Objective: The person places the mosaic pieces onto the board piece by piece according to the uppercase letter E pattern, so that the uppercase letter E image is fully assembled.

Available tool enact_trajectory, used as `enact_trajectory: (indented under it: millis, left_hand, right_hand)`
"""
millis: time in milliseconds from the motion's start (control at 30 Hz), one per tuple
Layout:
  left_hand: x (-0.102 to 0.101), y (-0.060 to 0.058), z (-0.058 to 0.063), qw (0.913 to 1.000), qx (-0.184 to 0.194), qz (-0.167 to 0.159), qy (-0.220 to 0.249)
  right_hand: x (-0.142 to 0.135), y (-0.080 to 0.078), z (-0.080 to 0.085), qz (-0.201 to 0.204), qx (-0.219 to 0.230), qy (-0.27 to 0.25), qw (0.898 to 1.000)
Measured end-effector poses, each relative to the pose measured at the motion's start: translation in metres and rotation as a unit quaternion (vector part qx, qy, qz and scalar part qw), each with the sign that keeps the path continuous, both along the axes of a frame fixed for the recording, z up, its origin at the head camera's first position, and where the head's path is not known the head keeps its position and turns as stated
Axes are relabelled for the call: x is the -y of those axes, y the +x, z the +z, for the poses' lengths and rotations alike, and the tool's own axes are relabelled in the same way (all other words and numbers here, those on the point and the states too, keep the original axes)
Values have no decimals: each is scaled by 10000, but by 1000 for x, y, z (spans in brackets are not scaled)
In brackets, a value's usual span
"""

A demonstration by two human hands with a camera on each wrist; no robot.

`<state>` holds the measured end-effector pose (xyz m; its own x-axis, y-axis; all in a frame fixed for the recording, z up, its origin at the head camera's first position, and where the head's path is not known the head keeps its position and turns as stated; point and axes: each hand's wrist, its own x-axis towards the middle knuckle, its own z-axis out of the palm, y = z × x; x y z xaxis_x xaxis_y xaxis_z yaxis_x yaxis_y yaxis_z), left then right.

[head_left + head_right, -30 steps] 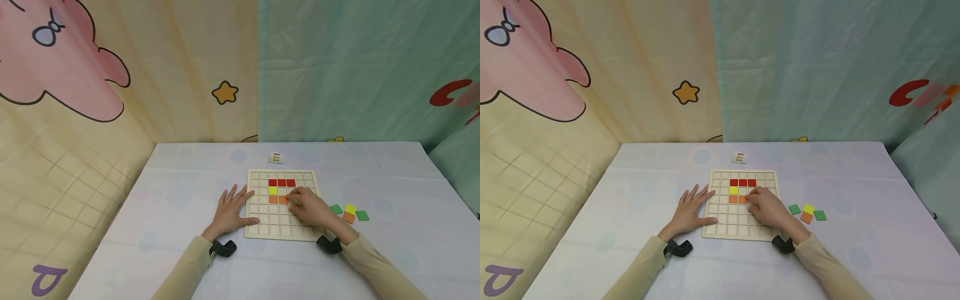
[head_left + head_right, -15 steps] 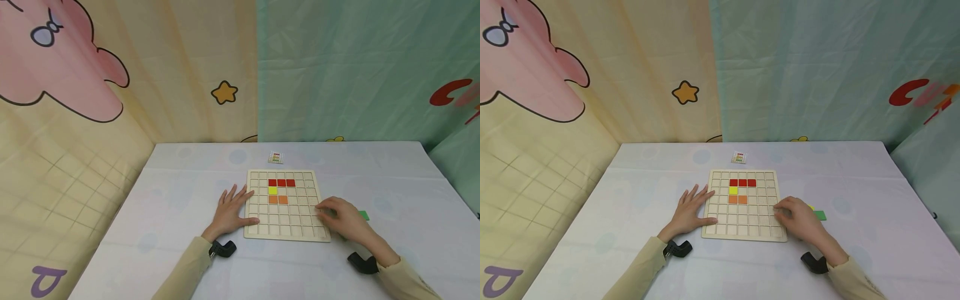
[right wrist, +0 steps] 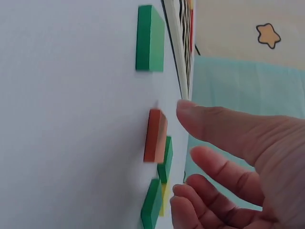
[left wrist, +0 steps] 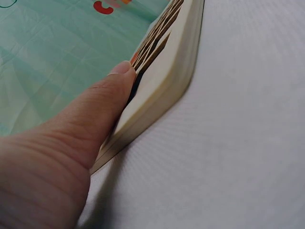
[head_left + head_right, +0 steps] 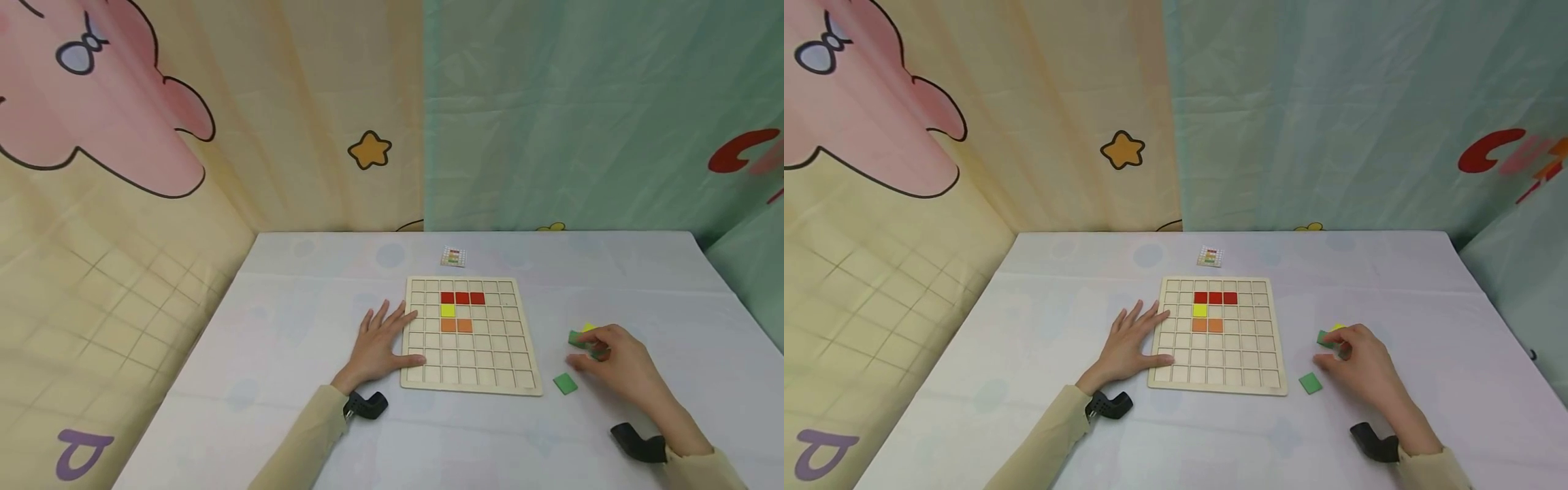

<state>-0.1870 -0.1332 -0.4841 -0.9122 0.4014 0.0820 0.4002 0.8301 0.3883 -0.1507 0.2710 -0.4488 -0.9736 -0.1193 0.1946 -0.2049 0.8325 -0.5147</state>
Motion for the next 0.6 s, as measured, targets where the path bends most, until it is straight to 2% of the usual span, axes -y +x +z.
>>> enact_trajectory:
  millis: [133,233,600]
  left_hand:
    - [0,-1,0,10000,-13,6,-34]
    - [0,-1,0,10000,-11,23,-40]
    - [0,0,1,10000,-5,-1,-8]
  right_hand:
    - [-6,2,1,-163,454,191,9987]
    - [-6,1,1,-115,693,165,9974]
    - [2,2,-1,43,672,46,9977]
